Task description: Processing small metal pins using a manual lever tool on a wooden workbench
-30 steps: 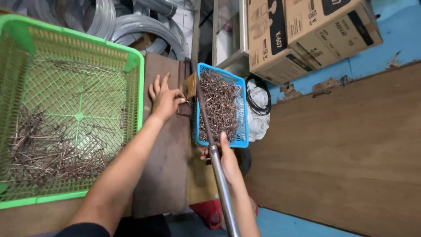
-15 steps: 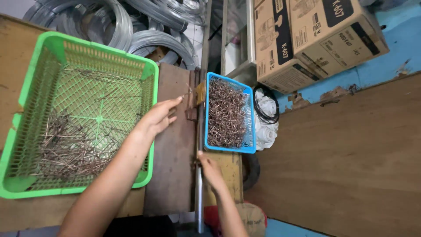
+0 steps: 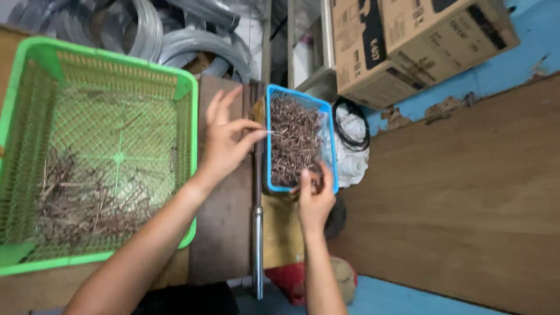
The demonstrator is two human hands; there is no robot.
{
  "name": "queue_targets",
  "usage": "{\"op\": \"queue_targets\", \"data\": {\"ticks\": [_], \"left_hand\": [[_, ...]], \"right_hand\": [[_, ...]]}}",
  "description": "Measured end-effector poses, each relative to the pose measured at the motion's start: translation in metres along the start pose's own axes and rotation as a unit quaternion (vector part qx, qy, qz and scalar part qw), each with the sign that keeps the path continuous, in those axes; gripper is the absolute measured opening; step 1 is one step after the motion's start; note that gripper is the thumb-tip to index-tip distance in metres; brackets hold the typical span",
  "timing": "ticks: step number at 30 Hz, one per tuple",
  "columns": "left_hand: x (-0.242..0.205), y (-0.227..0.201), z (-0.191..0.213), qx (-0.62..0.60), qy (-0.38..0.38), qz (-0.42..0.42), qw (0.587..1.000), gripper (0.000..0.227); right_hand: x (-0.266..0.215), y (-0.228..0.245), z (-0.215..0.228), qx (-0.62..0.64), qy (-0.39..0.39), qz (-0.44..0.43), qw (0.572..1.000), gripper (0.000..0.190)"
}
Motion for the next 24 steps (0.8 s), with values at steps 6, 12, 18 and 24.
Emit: {"op": "queue_targets", "data": {"ticks": [6, 12, 18, 24], "left_hand": [[0.004, -0.015, -0.058, 0.087, 0.191, -0.021, 0.977, 0.007], [-0.027, 0.043, -0.119, 0.187, 0.288, -0.024, 0.939, 0.016], [0.000, 0.052, -0.145, 0.228, 0.237, 0.014, 0.944, 0.014], [0.015, -0.013, -0.105, 0.104, 0.178, 0.059, 0.977, 0.064]], "right_hand": [[0.020, -0.021, -0.003, -0.090, 0.057, 0.088, 0.990, 0.027], [0.030, -0.129, -0.007, 0.199, 0.209, -0.223, 0.931, 0.041], [0.087, -0.123, 0.009, 0.140, 0.233, -0.219, 0.937, 0.037], [0.121, -0.110, 0.029, 0.210, 0.170, -0.301, 0.915, 0.066]]}}
Point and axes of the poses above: each hand's wrist, its own x-axis towards the middle knuckle, its own z-axis out of the back of the hand, y = z × x, the point moved 4 cm from there along x, towards the middle knuckle, and after that the axes turned 15 degrees about y, right-handed, at the moved point
